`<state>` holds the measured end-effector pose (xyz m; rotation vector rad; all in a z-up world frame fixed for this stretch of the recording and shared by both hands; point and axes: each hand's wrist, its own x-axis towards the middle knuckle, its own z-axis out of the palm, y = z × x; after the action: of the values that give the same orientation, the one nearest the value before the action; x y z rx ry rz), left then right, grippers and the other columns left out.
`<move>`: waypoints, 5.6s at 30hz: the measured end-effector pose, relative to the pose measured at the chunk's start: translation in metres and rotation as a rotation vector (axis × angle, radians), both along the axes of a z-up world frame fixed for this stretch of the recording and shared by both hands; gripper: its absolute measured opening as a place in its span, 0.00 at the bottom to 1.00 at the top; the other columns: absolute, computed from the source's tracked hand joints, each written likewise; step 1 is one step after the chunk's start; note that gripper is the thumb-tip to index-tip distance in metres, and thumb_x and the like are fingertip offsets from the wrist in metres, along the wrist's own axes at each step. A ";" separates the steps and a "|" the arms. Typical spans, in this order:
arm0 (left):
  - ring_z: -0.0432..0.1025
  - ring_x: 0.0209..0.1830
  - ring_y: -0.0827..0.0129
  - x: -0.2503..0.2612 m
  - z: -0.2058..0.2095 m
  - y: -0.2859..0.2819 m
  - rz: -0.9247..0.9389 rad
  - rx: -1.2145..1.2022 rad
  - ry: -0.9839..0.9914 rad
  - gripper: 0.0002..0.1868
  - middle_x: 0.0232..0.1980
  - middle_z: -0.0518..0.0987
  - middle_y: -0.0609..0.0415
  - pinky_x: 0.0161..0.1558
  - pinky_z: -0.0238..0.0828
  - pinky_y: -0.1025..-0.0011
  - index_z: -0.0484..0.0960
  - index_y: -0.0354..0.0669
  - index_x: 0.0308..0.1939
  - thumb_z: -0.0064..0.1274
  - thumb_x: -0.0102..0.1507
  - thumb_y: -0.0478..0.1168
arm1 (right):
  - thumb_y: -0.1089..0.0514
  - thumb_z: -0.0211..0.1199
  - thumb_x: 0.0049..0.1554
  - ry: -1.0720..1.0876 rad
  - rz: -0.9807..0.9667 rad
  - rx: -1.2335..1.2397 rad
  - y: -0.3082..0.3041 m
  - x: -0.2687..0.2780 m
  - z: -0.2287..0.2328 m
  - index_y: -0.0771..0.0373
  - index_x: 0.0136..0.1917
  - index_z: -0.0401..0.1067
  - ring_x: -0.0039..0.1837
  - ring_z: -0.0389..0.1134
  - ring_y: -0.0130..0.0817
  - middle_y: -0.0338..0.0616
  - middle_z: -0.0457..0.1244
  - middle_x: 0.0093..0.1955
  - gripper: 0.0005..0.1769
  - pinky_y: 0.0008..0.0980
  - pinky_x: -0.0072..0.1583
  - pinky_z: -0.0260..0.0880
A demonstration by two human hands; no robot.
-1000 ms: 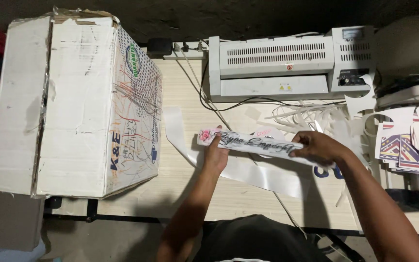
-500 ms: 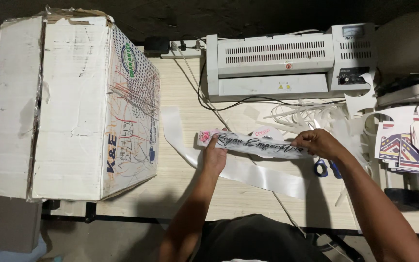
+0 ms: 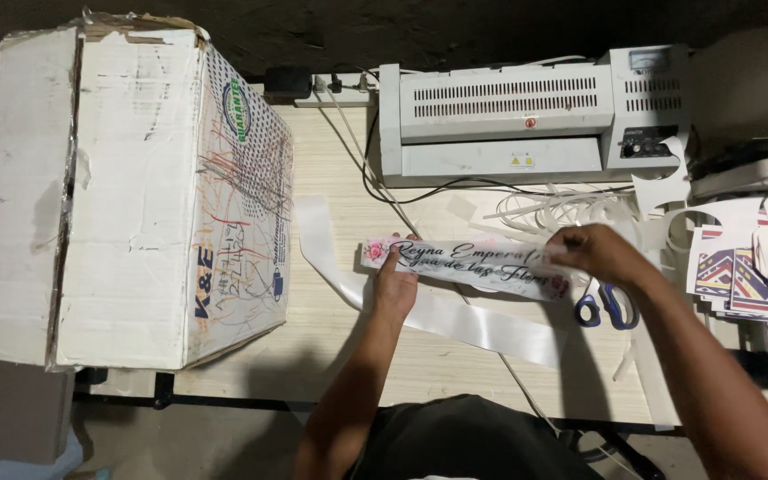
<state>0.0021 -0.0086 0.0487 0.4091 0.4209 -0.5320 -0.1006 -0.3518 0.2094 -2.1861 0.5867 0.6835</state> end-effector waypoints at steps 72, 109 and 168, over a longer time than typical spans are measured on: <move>0.72 0.62 0.56 0.010 0.028 0.025 0.000 0.278 -0.187 0.24 0.60 0.77 0.44 0.63 0.70 0.55 0.69 0.35 0.65 0.54 0.66 0.32 | 0.54 0.74 0.49 -0.252 0.071 0.082 0.024 -0.006 -0.016 0.59 0.54 0.77 0.59 0.72 0.35 0.41 0.72 0.55 0.19 0.36 0.60 0.73; 0.73 0.59 0.58 0.023 0.185 -0.069 -1.037 0.942 -1.611 0.25 0.55 0.85 0.50 0.65 0.64 0.59 0.80 0.47 0.61 0.64 0.61 0.45 | 0.53 0.61 0.61 -0.255 0.085 0.205 0.032 -0.001 0.046 0.58 0.53 0.76 0.45 0.75 0.35 0.42 0.74 0.45 0.10 0.37 0.47 0.75; 0.70 0.49 0.61 0.016 0.120 -0.061 -0.656 1.269 -1.779 0.11 0.42 0.76 0.58 0.53 0.60 0.60 0.80 0.48 0.39 0.66 0.57 0.38 | 0.59 0.71 0.52 -0.513 -0.046 0.047 0.076 -0.009 -0.025 0.60 0.42 0.80 0.44 0.71 0.39 0.43 0.71 0.42 0.04 0.38 0.49 0.71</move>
<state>0.0182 -0.0692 0.1690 2.0267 -1.2614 -0.2690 -0.1098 -0.2758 0.1845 -2.1783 0.3439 0.0953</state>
